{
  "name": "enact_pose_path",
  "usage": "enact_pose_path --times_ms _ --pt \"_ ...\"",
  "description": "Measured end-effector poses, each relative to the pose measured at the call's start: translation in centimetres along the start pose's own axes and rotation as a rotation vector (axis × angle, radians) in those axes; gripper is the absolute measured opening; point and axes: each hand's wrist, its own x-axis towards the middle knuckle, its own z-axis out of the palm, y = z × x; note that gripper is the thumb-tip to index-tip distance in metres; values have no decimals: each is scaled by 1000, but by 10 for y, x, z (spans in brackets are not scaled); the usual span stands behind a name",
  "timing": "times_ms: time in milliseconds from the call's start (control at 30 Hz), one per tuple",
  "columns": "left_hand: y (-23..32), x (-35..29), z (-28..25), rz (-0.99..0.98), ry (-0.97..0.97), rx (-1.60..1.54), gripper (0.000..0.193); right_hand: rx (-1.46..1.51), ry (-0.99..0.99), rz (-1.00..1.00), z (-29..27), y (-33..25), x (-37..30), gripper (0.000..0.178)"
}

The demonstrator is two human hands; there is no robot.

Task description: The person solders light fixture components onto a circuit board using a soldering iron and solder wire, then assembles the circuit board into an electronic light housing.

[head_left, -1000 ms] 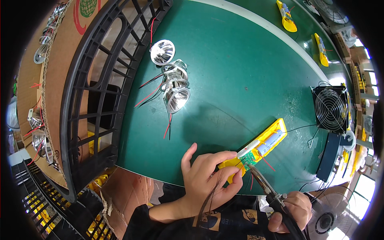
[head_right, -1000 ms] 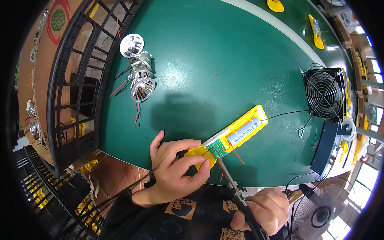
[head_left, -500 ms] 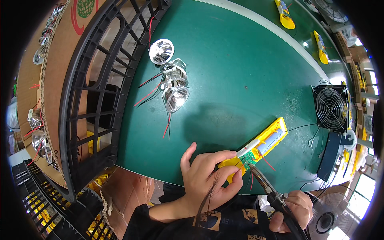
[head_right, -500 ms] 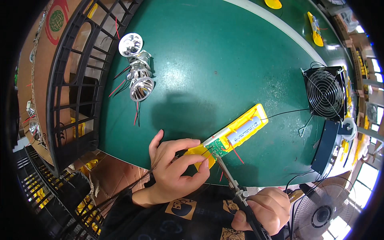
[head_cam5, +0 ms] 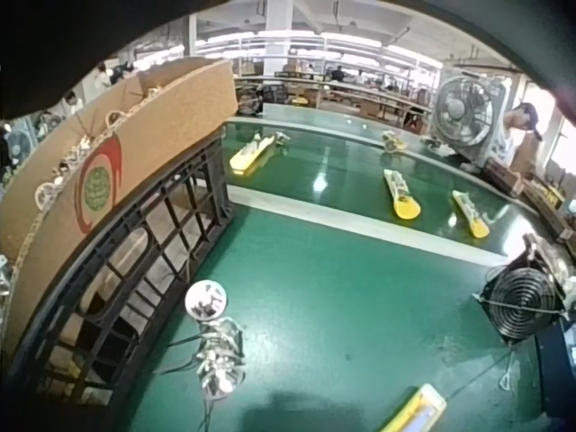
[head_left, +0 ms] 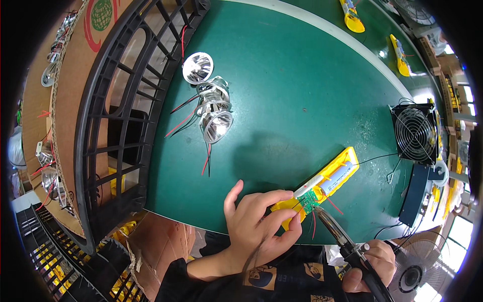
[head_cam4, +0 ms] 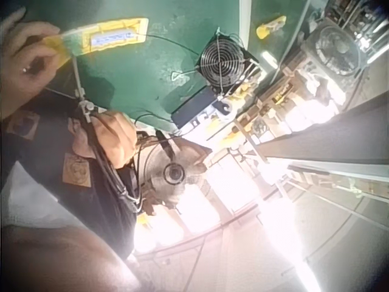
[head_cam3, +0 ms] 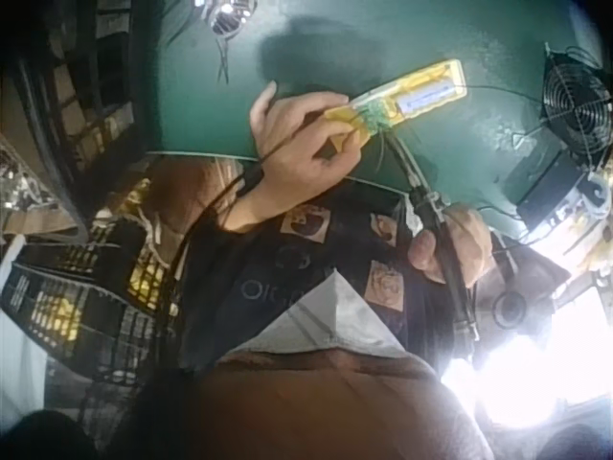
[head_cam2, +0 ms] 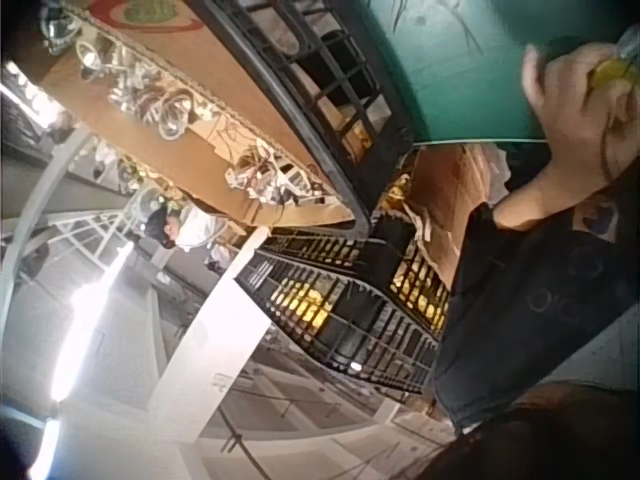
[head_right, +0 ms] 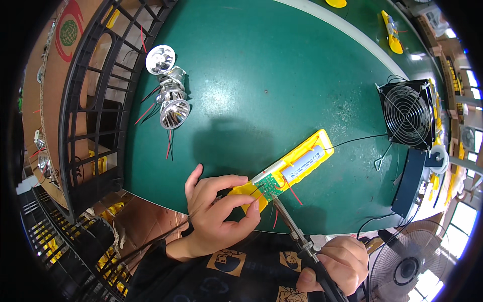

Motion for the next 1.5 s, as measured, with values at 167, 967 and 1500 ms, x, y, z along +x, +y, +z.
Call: enact_pose_path --times_ms 167,967,1500 --pt "3 4 0 18 -19 -30 12 8 73 -10 -4 -1 6 29" --pt "1 3 4 35 35 -7 12 114 62 -58 0 9 2 30" --pt "4 -5 7 71 80 60 8 85 164 -89 -4 6 1 26"
